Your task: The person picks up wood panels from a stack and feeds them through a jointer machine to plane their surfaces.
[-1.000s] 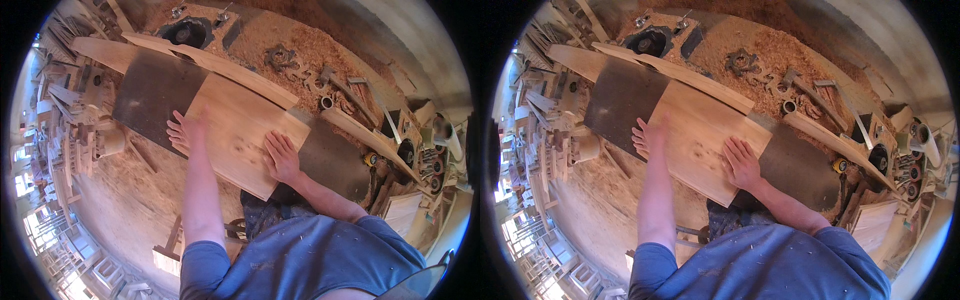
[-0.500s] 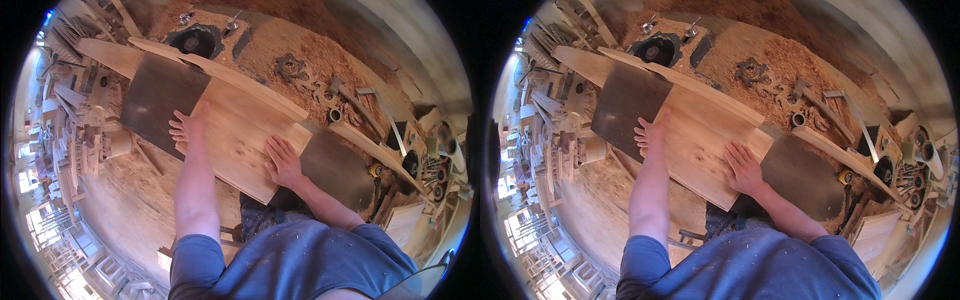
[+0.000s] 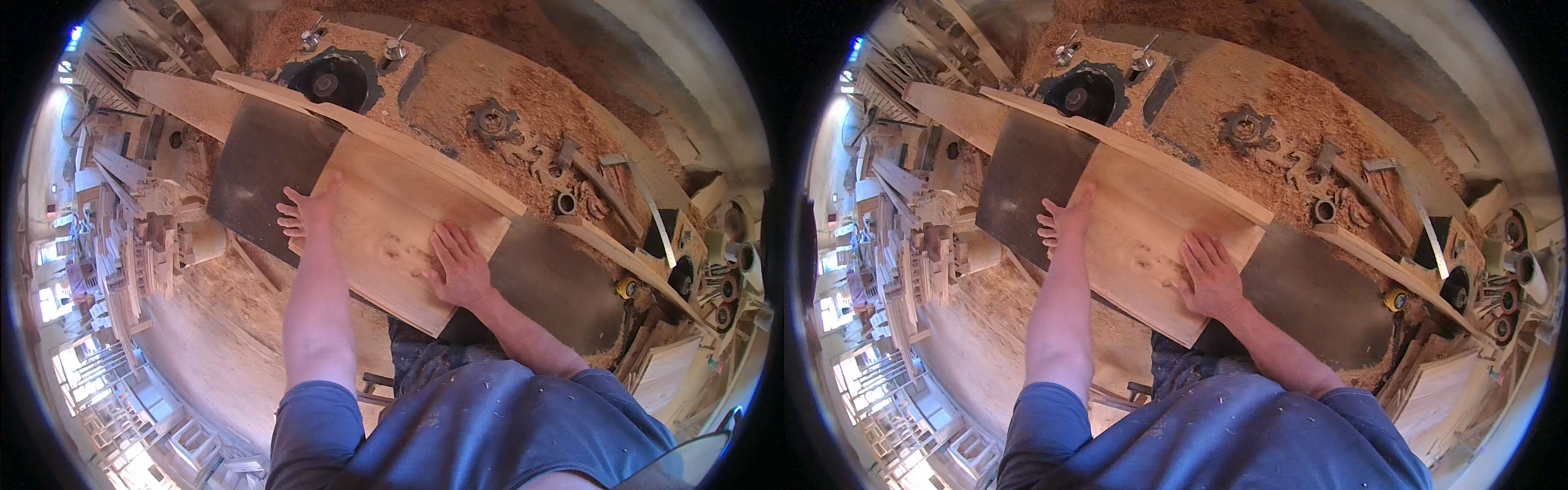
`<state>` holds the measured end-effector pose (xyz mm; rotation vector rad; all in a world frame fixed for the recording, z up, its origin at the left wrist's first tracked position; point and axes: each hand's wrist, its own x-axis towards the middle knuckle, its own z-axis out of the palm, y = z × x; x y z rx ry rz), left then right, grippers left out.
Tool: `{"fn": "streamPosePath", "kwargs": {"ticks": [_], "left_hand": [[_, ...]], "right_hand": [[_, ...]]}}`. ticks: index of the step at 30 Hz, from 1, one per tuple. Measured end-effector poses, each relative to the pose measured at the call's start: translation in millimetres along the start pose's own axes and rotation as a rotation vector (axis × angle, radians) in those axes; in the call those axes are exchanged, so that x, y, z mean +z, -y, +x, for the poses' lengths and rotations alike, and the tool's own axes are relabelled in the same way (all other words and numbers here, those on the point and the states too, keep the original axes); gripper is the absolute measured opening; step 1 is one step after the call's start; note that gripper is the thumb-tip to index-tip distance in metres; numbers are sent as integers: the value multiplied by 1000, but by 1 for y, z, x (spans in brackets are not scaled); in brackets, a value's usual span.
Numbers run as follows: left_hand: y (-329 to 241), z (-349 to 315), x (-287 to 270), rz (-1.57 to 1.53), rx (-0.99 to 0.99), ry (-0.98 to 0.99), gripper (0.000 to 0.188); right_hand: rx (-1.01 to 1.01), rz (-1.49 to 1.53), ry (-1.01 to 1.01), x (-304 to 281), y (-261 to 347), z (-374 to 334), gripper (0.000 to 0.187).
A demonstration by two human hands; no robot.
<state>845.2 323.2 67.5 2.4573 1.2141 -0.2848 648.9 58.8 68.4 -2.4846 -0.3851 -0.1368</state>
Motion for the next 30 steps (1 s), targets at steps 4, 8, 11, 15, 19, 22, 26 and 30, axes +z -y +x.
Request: {"fn": "streamPosePath", "kwargs": {"ticks": [4,8,11,15,19,22,26,30], "left_hand": [[5,17,4,-16,9,-19,141],[1,24,-3,-3,5,14,145],[2,40,-6,28,9,12,149],[-5,44,-13,-5,20,-3,144],[-13,56,-19,-27,30,-32,142],[-22,78,-20,-21,22,-40,143],[-25,89,-26,-26,13,-24,145],[-32,104,-31,-32,12,-22,148]], "right_hand": [[17,16,-14,6,6,12,73],[29,24,-32,11,9,21,72],[28,39,-39,13,14,33,73],[42,54,-41,17,18,45,73],[39,57,-32,23,21,56,75],[36,73,-37,29,25,66,77],[43,78,-34,33,30,76,76],[43,76,-53,43,33,89,74]]}}
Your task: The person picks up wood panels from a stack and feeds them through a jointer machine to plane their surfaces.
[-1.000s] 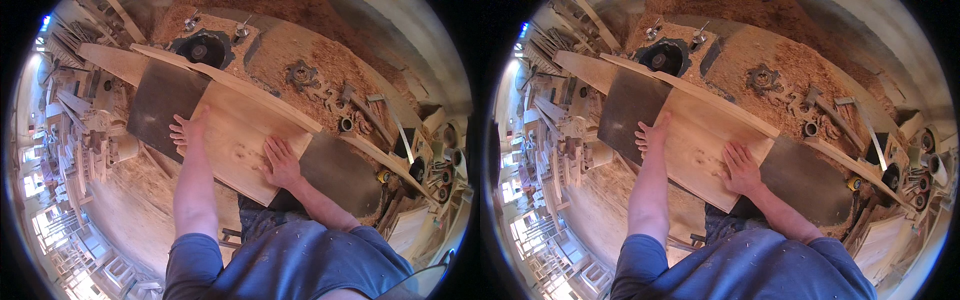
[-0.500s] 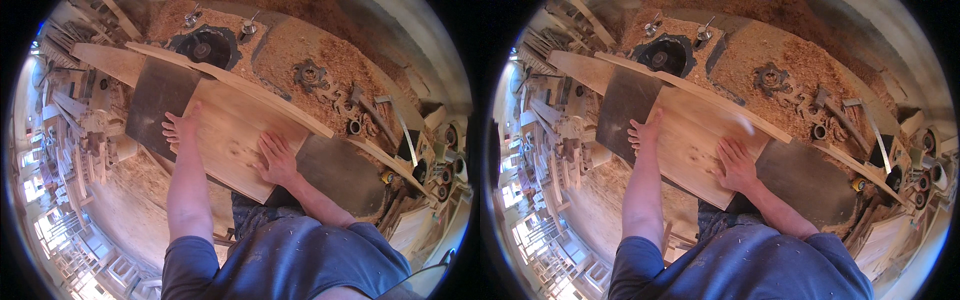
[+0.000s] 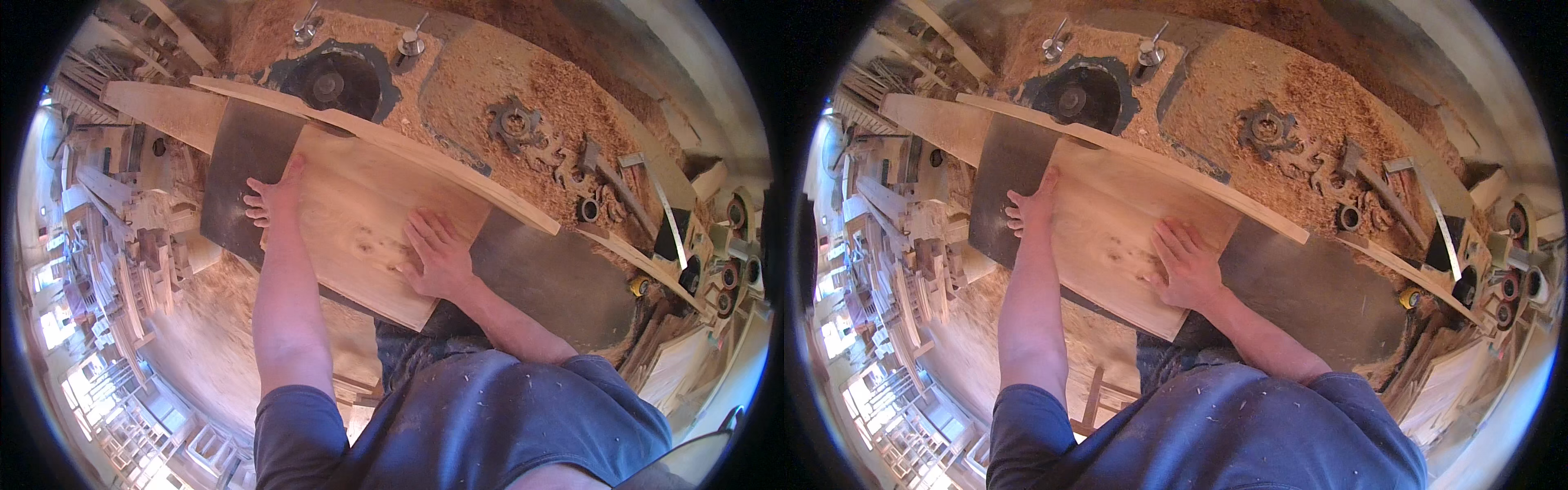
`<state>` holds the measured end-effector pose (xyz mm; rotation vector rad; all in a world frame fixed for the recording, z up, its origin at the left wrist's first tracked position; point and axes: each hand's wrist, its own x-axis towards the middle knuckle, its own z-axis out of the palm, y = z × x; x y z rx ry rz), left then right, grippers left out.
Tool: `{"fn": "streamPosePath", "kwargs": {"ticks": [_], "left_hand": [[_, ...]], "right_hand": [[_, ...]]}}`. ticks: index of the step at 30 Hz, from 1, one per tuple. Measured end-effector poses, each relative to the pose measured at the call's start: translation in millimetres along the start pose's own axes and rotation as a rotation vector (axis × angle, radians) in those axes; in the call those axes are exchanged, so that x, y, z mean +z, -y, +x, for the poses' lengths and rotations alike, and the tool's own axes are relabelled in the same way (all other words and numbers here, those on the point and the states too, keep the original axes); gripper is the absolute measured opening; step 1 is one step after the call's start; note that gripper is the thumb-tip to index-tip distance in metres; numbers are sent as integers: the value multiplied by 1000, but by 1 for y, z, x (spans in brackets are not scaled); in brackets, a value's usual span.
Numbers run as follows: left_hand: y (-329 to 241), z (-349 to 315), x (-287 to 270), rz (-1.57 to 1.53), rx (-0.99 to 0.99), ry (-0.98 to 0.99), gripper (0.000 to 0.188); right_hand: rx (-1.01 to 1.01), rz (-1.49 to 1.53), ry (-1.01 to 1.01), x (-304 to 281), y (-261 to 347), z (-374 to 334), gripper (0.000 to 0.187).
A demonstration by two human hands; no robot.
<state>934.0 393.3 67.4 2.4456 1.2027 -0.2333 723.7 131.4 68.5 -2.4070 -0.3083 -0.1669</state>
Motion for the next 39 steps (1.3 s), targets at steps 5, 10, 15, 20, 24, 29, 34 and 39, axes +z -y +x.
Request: {"fn": "streamPosePath", "kwargs": {"ticks": [5,10,15,20,24,29,34,39], "left_hand": [[-3,23,-8,-24,-10,-14,150],[-9,52,-14,6,-27,-27,150],[-10,81,-24,3,-33,-34,150],[-16,114,-28,5,-41,-36,150],[-17,148,-33,39,-42,-63,153],[-23,173,-38,-1,-33,-42,154],[-17,220,-40,6,21,-31,155],[4,304,-43,118,102,19,156]], "right_hand": [[3,1,21,8,10,20,74],[-19,5,1,25,16,40,77],[-32,12,12,41,26,62,79],[-32,35,25,53,35,87,78],[-46,18,36,66,42,105,78],[-38,57,-31,82,48,124,82],[-54,25,4,97,57,144,81],[-80,43,-17,112,70,162,80]]}}
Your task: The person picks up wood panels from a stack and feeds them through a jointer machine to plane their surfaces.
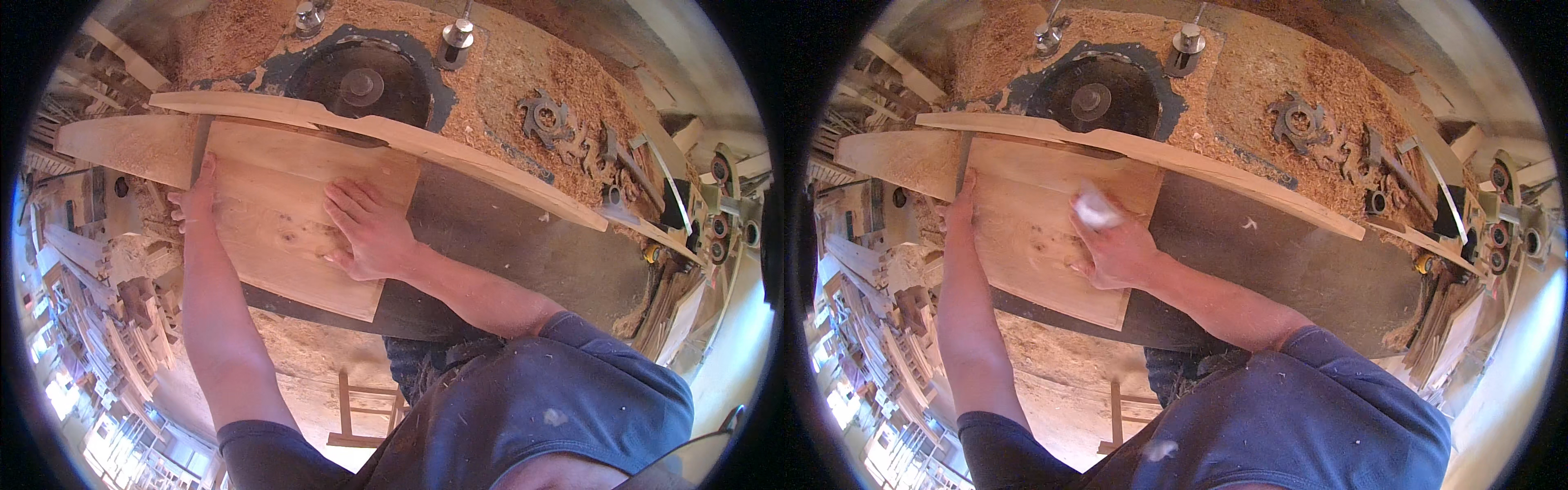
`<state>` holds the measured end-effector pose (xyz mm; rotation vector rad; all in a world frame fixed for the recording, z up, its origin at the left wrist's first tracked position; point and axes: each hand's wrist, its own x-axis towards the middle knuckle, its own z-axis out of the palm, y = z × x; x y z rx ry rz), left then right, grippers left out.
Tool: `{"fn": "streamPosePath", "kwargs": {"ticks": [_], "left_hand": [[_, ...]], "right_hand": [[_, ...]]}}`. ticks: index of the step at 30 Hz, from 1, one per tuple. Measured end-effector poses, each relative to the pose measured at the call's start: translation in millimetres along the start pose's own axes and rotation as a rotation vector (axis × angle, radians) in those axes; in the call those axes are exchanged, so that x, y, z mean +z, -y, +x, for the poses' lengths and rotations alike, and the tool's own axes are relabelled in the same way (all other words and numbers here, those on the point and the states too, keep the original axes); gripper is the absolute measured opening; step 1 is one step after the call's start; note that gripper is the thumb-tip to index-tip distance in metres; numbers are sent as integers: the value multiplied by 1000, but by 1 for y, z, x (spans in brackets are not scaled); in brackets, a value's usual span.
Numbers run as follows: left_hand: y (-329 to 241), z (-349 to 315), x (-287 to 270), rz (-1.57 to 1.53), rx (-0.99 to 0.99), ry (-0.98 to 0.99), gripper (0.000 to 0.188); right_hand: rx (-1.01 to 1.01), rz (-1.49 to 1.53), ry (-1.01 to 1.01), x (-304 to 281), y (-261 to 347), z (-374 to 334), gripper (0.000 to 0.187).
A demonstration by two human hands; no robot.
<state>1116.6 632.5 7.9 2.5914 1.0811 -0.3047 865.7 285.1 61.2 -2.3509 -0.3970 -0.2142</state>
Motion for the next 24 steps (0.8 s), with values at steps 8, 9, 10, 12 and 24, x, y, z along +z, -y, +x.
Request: {"fn": "streamPosePath", "kwargs": {"ticks": [8,9,10,12,24], "left_hand": [[-8,42,9,-40,-47,17,160],[-3,56,9,-39,-46,15,160],[-3,63,10,-52,-38,21,160],[3,76,10,-92,-26,33,160],[10,152,-11,-18,360,257,120]], "right_hand": [[4,-22,-13,15,2,25,80],[2,-23,-10,17,5,29,80],[4,-30,-8,20,6,33,79],[1,-38,-7,27,10,40,79],[19,-87,18,78,29,103,79]]}}
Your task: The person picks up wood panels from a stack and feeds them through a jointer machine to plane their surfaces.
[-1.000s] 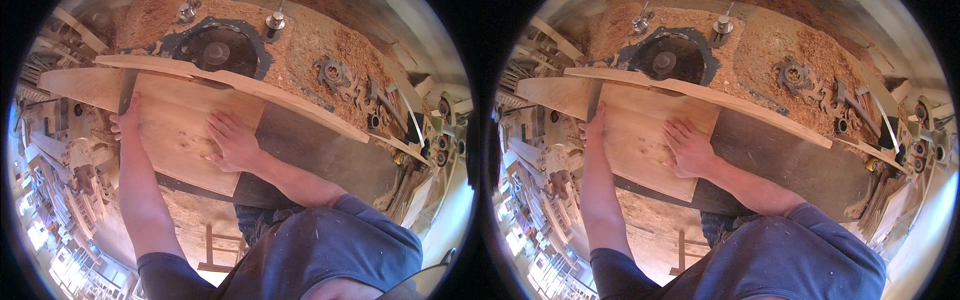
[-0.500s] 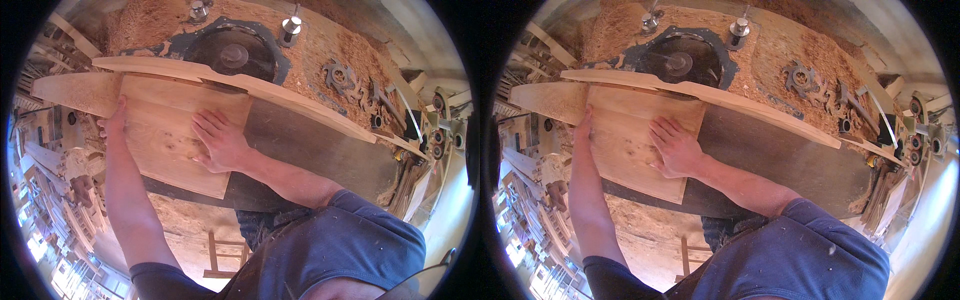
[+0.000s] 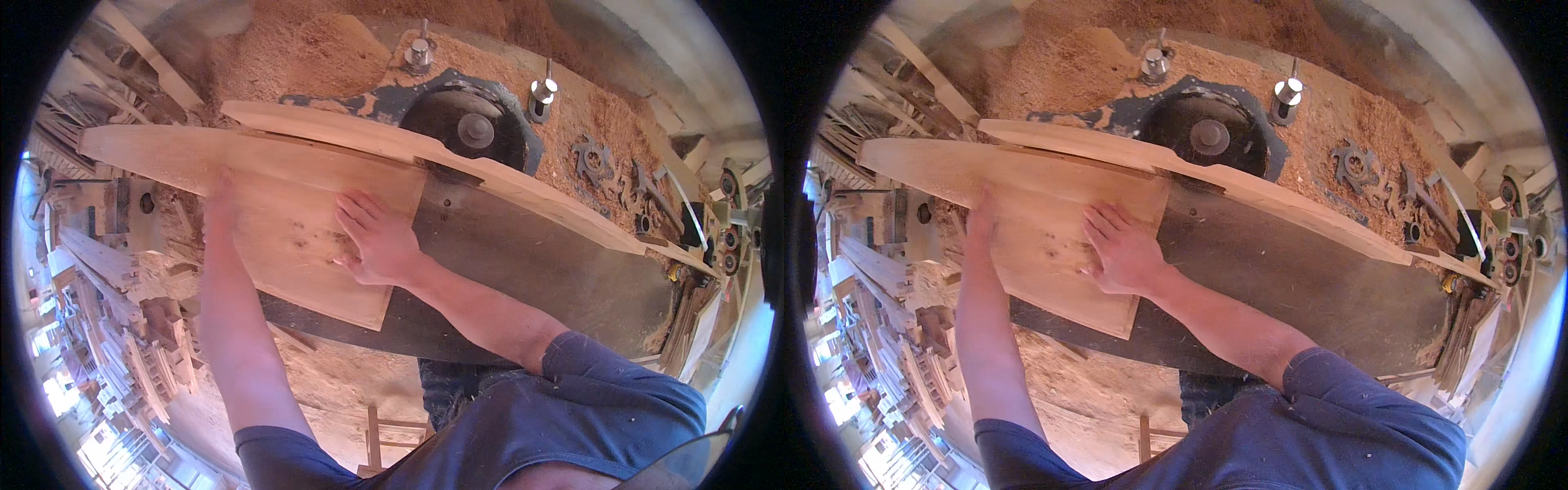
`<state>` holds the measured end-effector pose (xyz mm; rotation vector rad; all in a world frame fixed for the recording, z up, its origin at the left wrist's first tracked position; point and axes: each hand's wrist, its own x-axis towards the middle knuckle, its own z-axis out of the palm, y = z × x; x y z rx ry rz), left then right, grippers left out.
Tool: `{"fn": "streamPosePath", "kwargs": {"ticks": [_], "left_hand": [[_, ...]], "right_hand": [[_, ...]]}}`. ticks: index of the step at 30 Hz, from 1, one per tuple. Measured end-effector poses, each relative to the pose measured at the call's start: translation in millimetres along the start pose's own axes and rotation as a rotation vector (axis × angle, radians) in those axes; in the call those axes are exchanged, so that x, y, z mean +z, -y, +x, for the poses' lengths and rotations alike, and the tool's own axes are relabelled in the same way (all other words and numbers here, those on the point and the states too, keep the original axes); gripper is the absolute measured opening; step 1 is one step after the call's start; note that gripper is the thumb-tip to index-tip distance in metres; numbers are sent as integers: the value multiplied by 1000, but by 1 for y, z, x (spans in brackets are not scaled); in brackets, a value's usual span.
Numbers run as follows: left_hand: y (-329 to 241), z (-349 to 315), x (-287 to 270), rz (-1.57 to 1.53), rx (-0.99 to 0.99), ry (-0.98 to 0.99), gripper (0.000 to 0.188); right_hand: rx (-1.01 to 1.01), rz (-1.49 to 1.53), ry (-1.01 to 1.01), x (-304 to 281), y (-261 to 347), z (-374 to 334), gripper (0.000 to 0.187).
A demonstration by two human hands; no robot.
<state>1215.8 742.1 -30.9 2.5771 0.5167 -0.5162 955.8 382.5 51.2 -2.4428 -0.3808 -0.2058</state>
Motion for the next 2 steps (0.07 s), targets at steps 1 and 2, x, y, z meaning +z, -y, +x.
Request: {"fn": "streamPosePath", "kwargs": {"ticks": [1,2], "left_hand": [[29,19,4,-64,211,-112,106],[60,36,5,-95,423,-217,92]], "right_hand": [[0,-4,16,1,4,0,82],[-1,3,33,4,10,-3,85]]}}
